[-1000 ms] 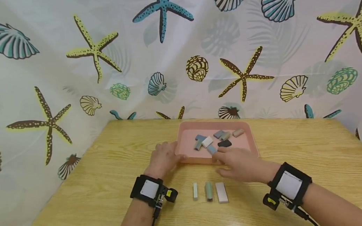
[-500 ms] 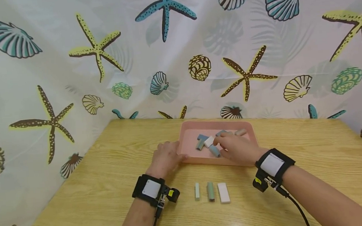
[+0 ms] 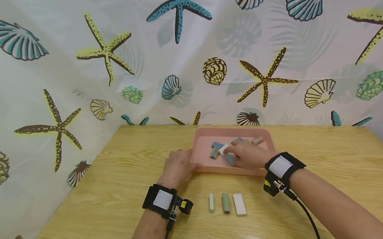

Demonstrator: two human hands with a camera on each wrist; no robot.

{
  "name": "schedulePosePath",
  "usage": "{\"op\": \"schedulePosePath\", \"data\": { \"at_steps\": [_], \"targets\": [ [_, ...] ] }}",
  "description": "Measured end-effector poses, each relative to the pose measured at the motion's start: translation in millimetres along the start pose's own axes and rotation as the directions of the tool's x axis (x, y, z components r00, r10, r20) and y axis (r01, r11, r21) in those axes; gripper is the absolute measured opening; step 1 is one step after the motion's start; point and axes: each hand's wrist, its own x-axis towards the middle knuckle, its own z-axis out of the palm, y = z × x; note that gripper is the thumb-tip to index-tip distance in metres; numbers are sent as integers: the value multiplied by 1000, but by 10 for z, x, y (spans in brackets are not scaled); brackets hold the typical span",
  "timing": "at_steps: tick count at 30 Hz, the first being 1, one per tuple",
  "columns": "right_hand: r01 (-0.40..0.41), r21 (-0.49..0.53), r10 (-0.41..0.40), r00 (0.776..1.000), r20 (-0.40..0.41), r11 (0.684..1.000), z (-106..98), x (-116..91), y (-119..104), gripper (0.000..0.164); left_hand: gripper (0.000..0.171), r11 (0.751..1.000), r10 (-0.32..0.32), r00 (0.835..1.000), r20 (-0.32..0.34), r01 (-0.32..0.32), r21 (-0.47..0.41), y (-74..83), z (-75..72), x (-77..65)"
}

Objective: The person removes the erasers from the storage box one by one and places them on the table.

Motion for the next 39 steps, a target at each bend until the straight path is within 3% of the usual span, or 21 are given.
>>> {"op": "schedulePosePath", "data": {
  "at_steps": [6,13,20,25,32,39],
  "targets": [
    [27,59,-28,1000,13,998,13,-7,39,42,51,1000,2,1000,7,-2,0,17,9,-2],
    [-34,23,33,999,19,999,6,-29,45,37,52,1000,0,1000,8,0,-3,37,14,1],
    [-113,-24,111,990,-89,993,-59,-96,3,43,52,1000,-5,1000,13,5,-2,39,10,9],
    [-90,-27,85,985,-152,996,-124,-159,-59,50,51,1000,-6,1000,13,6,-14,17,-5,9],
    [-69,1,68,982,-179,998,-189,-279,-158,46,49,999,24,1000,-10,-24,-21,-10,-10,-20],
    [-37,-22,32,975,-221,999,-251,-411,-212,44,50,999,15,1000,2,-15,-37,9,-4,-18]
  ]
}}
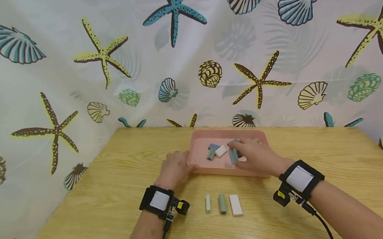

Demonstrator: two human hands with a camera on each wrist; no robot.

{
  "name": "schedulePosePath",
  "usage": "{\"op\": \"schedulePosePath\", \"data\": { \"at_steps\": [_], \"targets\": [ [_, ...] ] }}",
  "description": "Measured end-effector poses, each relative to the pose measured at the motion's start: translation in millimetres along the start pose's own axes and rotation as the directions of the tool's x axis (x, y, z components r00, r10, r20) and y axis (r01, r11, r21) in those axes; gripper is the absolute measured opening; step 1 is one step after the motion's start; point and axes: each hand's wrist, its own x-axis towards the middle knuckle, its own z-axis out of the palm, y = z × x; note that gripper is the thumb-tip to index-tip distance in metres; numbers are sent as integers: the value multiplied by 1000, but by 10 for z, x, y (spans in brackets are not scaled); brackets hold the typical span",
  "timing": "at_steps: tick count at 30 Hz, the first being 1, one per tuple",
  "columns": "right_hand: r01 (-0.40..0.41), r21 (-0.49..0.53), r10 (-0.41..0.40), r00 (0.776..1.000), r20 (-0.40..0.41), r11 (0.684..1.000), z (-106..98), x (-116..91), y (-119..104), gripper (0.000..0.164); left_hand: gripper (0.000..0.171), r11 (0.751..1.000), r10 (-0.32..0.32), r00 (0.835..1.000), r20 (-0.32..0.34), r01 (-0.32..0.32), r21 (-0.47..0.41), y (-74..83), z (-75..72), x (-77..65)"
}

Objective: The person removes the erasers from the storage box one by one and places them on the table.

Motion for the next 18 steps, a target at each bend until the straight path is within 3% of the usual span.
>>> {"op": "schedulePosePath", "data": {
  "at_steps": [7,13,15,18],
  "targets": [
    [19,-2,-19,1000,-2,1000,-70,-118,-83,43,50,1000,-13,1000,18,12,11,-3,-6,14],
    [120,20,-119,992,-39,993,-47,-247,-134,34,50,1000,-5,1000,9,5,19,-6,-2,14],
    [111,35,-111,994,-12,993,-46,-287,-152,30,51,1000,-5,1000,10,5,17,-6,-3,10],
    [32,67,-37,996,80,997,-55,-342,-189,29,51,1000,-3,1000,11,3,15,-6,-2,7]
  ]
}}
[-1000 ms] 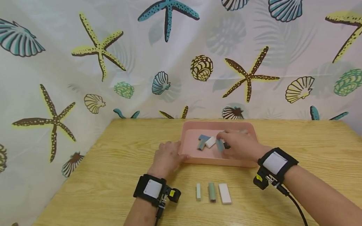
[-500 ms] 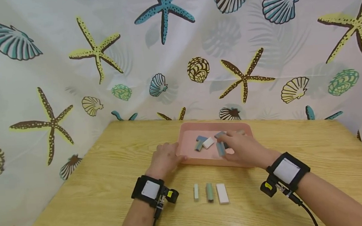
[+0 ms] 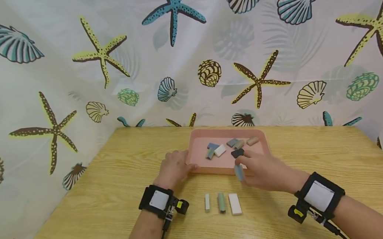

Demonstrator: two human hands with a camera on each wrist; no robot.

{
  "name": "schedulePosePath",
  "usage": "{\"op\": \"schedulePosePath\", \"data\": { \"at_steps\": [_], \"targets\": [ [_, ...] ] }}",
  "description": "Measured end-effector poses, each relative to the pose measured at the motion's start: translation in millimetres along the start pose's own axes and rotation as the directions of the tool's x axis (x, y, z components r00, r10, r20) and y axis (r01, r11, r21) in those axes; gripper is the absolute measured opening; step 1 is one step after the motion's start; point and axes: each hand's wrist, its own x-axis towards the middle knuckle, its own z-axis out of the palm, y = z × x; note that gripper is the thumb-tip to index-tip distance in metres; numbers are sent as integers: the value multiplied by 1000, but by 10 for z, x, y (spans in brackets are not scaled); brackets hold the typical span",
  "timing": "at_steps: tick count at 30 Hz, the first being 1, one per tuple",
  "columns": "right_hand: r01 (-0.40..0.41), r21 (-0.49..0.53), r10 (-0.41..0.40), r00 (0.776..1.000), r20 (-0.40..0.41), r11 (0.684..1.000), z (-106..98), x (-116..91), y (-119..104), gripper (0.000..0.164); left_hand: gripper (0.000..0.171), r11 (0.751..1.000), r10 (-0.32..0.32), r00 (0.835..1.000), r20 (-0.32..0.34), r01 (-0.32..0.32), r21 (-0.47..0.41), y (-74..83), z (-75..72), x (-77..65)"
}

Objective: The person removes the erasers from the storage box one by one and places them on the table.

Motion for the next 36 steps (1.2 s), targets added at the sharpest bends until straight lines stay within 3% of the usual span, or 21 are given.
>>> {"op": "schedulePosePath", "data": {
  "at_steps": [4,10,17,26,31,36],
  "targets": [
    [-78,28,75,994,85,997,0,-67,-42,32,51,1000,-2,1000,0,2,-3,0,0,6],
    [-105,45,97,984,152,993,15,-137,-73,39,52,1000,-10,1000,6,11,-12,5,4,16],
    [-192,78,164,948,273,978,69,-191,-88,41,52,1000,-13,1000,5,13,-9,24,5,13],
    [-166,136,115,940,321,977,166,-243,-120,39,58,999,-29,1000,8,29,-40,49,-1,-16],
    [-210,148,144,919,367,966,171,-254,-132,38,75,994,-25,1000,5,25,-102,63,2,-3],
    [-236,149,162,906,391,960,158,-259,-135,38,73,991,-13,1000,5,14,-135,72,-5,7]
  ]
}}
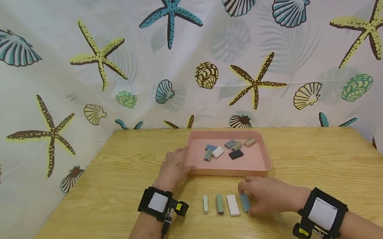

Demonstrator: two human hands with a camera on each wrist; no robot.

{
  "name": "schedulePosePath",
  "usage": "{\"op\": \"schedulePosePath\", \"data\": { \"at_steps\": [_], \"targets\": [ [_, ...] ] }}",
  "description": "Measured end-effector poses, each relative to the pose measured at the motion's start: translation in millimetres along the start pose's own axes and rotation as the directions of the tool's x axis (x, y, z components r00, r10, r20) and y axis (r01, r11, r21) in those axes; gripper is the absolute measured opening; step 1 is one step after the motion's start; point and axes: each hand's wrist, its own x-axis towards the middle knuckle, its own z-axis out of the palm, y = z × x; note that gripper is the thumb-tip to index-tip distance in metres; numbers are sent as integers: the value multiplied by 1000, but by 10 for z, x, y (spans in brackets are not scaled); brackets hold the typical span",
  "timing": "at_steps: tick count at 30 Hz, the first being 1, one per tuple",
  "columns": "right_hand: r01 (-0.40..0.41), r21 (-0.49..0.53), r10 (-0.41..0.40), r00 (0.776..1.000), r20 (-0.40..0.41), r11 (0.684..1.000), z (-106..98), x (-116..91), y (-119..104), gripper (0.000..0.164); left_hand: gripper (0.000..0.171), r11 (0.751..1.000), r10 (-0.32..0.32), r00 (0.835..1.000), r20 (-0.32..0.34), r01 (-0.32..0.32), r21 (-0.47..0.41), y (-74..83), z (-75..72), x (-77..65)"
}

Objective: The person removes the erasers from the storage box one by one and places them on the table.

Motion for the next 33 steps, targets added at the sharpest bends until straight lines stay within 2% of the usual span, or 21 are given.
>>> {"op": "schedulePosePath", "data": {
  "at_steps": [3,6,11,14,19,21,28,33],
  "targets": [
    [13,-1,-13,1000,-25,1000,-32,3,5,39,71,1000,5,1000,-6,-5,14,5,-1,1],
    [53,-32,-56,993,-103,998,-114,17,12,35,69,1000,8,1000,-13,-8,29,8,-1,-2],
    [94,-122,-123,958,-258,988,-302,97,-1,15,68,999,-4,1000,-17,4,37,-2,-7,0],
    [62,-147,-106,944,-312,987,-374,188,34,8,67,999,-7,1000,-17,7,35,-12,-12,0],
    [4,-198,-86,910,-406,980,-419,360,182,14,66,999,-2,1000,-17,3,45,-16,6,7],
    [-17,-201,-71,903,-423,979,-432,428,235,15,65,998,-1,1000,-19,2,55,-12,13,12],
    [-98,-120,45,922,-385,988,-488,655,325,15,64,997,9,999,-42,-6,73,5,-5,24],
    [-114,-130,56,920,-387,985,-478,795,369,16,63,998,15,999,-44,-12,60,10,-11,8]
  ]
}}
